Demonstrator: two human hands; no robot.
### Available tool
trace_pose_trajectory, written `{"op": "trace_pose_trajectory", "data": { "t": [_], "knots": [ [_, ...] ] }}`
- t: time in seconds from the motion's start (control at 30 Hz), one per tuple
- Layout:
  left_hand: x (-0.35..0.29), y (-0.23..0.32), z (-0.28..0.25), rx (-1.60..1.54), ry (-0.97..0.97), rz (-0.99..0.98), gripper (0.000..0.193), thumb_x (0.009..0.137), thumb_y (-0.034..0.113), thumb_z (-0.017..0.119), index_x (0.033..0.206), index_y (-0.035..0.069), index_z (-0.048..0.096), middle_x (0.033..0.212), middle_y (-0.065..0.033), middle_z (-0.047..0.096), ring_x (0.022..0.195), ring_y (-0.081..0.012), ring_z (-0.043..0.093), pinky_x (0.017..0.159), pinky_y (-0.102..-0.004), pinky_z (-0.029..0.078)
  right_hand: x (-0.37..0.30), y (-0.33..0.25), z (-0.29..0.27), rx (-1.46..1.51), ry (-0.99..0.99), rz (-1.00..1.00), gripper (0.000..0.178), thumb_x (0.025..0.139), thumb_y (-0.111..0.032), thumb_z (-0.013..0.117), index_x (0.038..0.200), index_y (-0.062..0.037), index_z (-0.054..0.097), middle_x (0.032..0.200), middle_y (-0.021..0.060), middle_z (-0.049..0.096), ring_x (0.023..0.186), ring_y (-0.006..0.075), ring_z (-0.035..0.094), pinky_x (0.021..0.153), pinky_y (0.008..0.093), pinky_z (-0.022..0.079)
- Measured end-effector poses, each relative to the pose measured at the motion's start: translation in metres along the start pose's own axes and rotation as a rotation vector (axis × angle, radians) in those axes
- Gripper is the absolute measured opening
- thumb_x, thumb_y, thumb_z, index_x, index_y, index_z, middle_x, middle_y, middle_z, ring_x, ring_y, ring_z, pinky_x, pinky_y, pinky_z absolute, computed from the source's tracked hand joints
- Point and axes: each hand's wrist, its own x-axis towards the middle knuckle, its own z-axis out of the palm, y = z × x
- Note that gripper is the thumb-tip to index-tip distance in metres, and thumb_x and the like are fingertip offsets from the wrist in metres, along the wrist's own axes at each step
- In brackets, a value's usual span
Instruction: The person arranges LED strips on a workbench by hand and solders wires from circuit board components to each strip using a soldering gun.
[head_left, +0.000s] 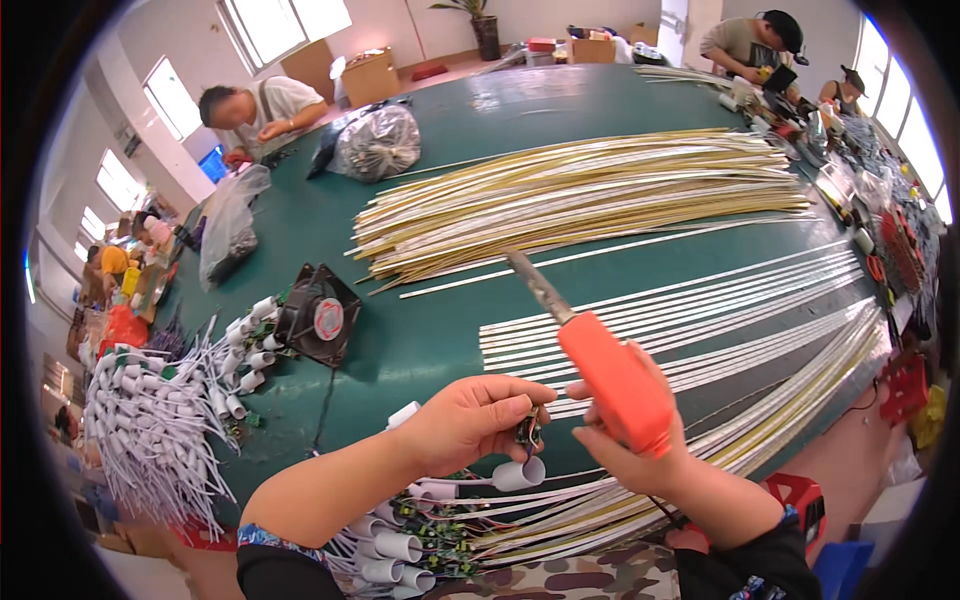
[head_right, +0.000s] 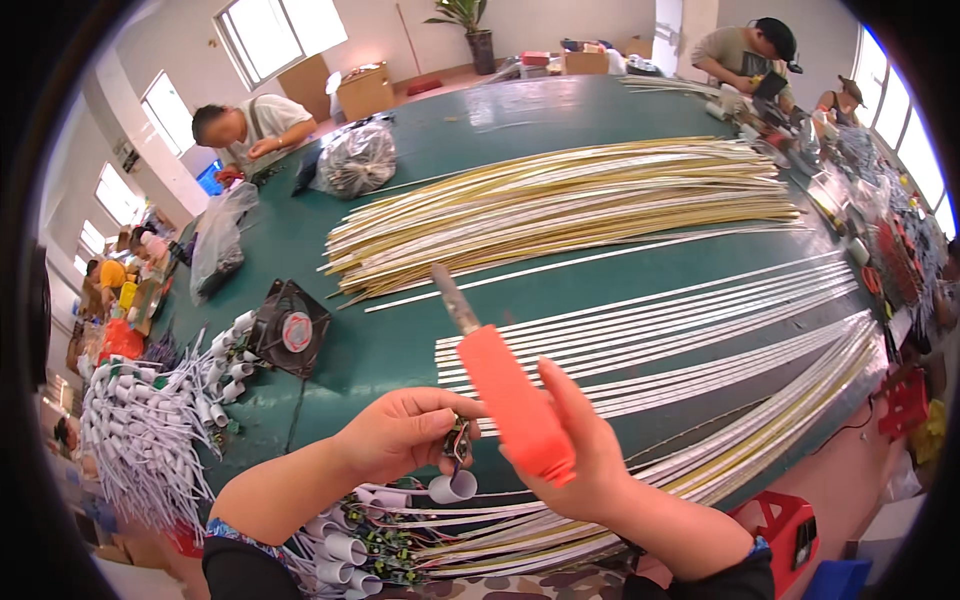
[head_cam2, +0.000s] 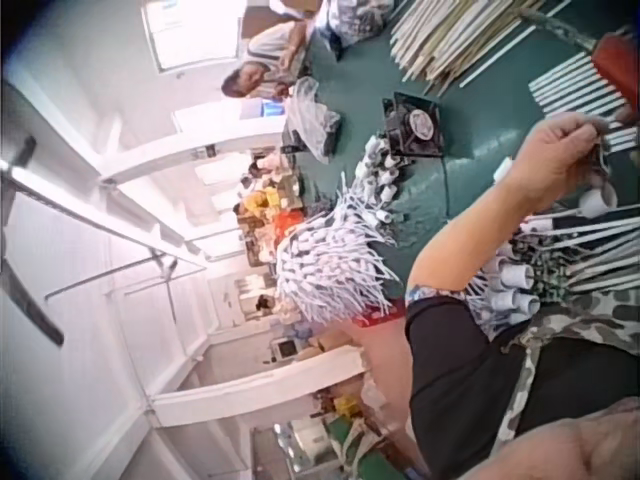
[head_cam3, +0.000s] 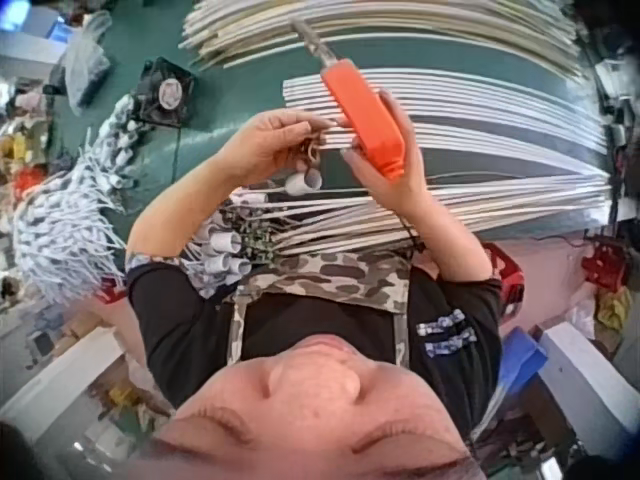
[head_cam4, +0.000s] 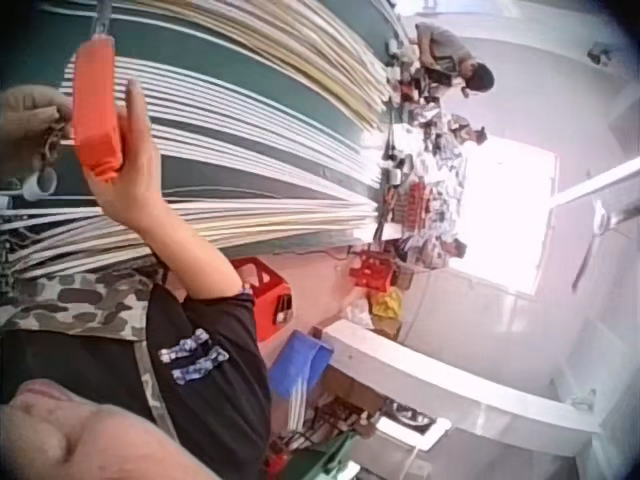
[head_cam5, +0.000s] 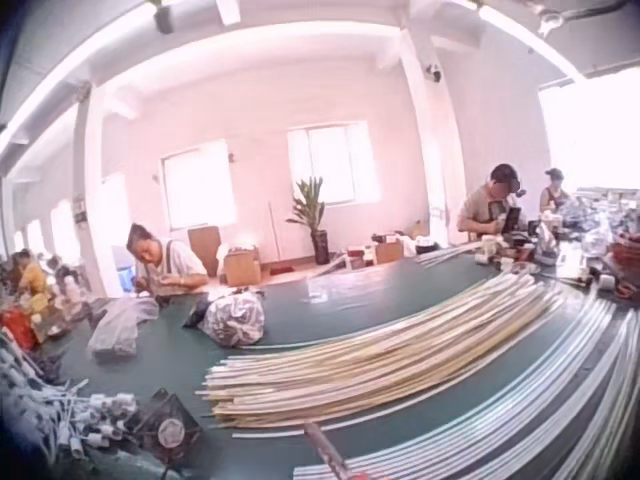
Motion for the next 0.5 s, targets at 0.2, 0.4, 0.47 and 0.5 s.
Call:
{"op": "trace_pose_trajectory", "data": {
  "t": [0.2,0.4,0.47,0.5],
  "knots": [
    [0.018,-0.007,0.021,0.000,0.058,0.045,0.030,0.101,0.028,0.053,0.117,0.003,0.056,0.100,-0.0039,0.063,0.081,-0.0099,0.063,0.067,-0.0237,0.054,-0.015,0.068,0.008,-0.010,-0.226,-0.062,0.102,0.066,-0.006,0.082,0.148,-0.0024,0.022,0.113,0.0176,0.065,0.081,0.0318,0.064,0.070,0.0380,0.052],
    [0.018,-0.022,0.008,0.006,0.062,0.069,0.026,0.098,0.032,0.059,0.101,0.007,0.055,0.090,0.0004,0.058,0.076,-0.0065,0.056,0.065,-0.0246,0.049,0.020,0.009,0.015,-0.310,-0.042,-0.559,0.095,0.058,-0.001,0.078,0.141,-0.0030,0.032,0.106,0.0133,0.066,0.074,0.0292,0.060,0.064,0.0367,0.051],
    [0.019,-0.027,0.009,0.202,0.141,0.117,0.027,0.098,0.033,0.059,0.100,0.006,0.054,0.085,0.0025,0.054,0.073,-0.0060,0.053,0.063,-0.0242,0.046,0.019,0.007,0.012,-0.430,-0.145,-0.550,0.092,0.056,0.002,0.074,0.139,-0.0045,0.034,0.105,0.0122,0.065,0.075,0.0289,0.061,0.063,0.0359,0.051],
    [0.019,-0.027,0.010,0.152,0.163,0.074,0.028,0.098,0.034,0.058,0.101,0.006,0.053,0.085,0.0024,0.054,0.074,-0.0057,0.053,0.063,-0.0241,0.046,0.019,0.006,0.012,-0.435,-0.155,-0.548,0.092,0.056,0.002,0.074,0.139,-0.0045,0.034,0.105,0.0122,0.065,0.075,0.0289,0.061,0.063,0.0359,0.051]
  ]
}}
